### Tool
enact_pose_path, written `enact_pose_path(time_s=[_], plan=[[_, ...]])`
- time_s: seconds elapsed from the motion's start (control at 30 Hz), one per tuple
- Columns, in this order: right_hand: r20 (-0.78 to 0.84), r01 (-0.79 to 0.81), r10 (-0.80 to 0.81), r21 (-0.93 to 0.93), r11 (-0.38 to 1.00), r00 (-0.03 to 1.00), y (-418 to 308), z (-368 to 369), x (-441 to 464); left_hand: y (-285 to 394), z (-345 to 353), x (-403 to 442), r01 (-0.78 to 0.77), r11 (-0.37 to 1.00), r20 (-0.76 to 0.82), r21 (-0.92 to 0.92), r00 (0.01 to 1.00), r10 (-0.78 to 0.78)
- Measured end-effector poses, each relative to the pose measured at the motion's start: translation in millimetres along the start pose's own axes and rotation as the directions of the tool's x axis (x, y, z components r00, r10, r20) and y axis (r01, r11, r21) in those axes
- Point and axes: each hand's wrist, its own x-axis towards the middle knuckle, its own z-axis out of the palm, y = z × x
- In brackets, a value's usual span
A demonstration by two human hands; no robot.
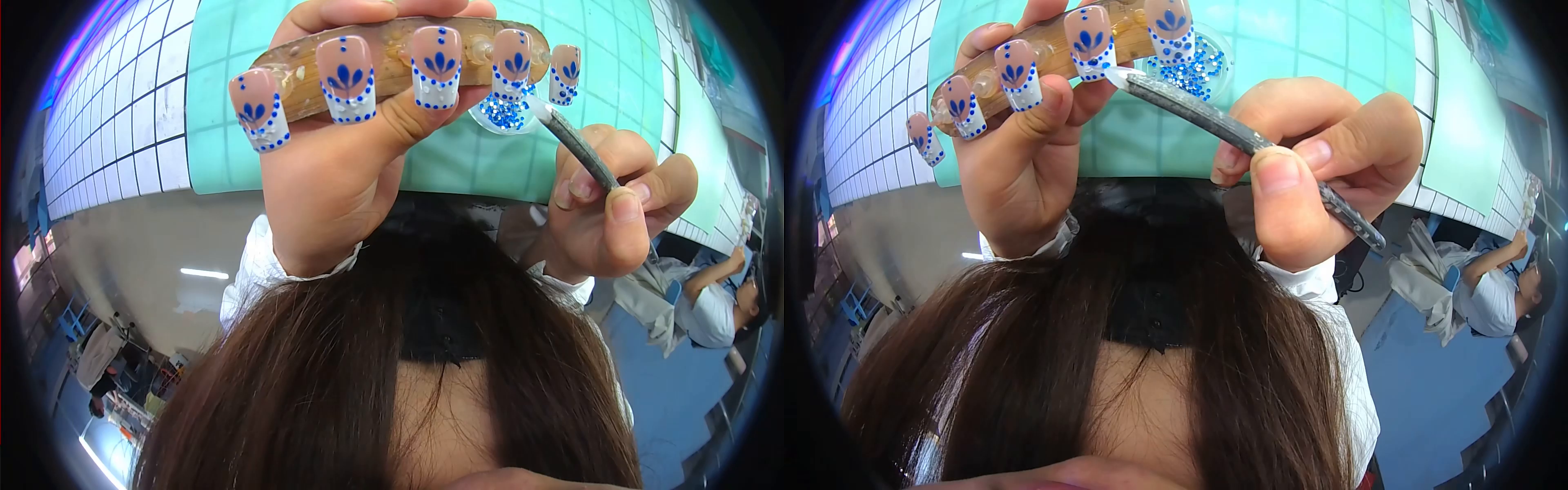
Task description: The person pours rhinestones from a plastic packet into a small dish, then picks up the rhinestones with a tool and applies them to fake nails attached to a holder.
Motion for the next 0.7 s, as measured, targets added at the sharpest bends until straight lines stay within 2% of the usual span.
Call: enact_pose_path(time_s=[0.57, 0.63, 0.7], plan=[[0.032, -0.014, 0.014, 0.008, 1.0, 0.999, -0.9, -1.2, 1.1, -2.2, 0.8, 0.6, 0.001, 1.0, -0.01, -0.007, 1.0, -0.001], [0.048, 0.035, -0.038, 0.061, 0.998, 0.998, 0.7, -1.6, 1.8, -0.9, -0.7, 1.1, -0.003, 1.0, -0.009, -0.008, 1.0, 0.003], [0.073, 0.042, -0.043, 0.014, 0.999, 0.996, 0.2, -0.8, 0.0, -3.6, 0.7, 2.2, -0.007, 1.0, -0.009, -0.008, 1.0, 0.007]])
